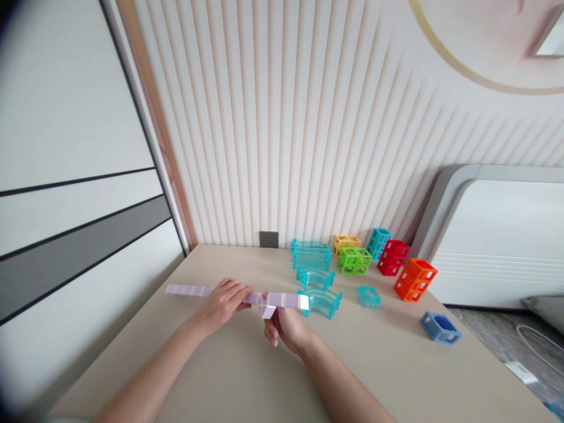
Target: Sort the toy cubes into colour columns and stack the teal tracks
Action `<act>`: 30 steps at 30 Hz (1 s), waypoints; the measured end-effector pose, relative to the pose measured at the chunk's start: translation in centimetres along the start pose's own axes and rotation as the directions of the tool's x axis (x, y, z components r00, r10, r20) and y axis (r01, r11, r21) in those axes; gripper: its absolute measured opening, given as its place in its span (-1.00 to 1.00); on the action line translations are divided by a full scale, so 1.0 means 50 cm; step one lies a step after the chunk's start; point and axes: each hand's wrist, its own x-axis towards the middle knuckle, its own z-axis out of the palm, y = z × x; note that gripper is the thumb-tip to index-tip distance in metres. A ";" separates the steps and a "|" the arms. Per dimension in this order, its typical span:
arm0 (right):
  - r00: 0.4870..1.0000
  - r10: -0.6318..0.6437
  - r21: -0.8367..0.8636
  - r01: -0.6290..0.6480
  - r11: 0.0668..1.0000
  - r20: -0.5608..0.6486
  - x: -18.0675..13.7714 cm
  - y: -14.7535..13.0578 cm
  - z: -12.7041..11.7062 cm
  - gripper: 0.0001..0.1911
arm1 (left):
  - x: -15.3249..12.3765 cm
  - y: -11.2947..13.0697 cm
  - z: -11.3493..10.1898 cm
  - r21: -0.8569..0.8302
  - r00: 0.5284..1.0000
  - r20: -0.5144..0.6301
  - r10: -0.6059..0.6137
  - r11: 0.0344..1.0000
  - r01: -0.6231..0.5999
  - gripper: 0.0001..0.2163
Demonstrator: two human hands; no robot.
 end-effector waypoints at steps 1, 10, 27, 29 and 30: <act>1.000 0.009 0.015 -0.009 1.000 -0.011 0.001 -0.001 0.000 -0.51 | 0.001 0.003 0.002 -0.001 1.000 0.005 0.004 1.000 -0.004 -0.77; 0.999 -0.002 0.043 0.004 0.999 -0.043 0.002 -0.005 0.027 -0.50 | 0.003 0.005 0.000 0.018 0.996 -0.011 -0.093 0.996 0.093 -0.85; 0.913 -0.360 -0.300 0.294 0.907 -0.192 -0.001 -0.023 0.046 -0.39 | -0.010 0.000 0.011 0.105 0.964 0.012 -0.265 0.959 0.262 -0.71; 0.883 -0.416 -0.394 0.311 0.865 -0.216 0.007 -0.012 0.039 -0.36 | -0.008 0.003 0.009 0.090 0.966 0.045 -0.255 0.964 0.250 -0.70; 0.865 -0.451 -0.467 0.313 0.827 -0.220 0.008 -0.008 0.033 -0.39 | -0.007 0.004 0.007 0.083 0.966 0.061 -0.253 0.965 0.247 -0.70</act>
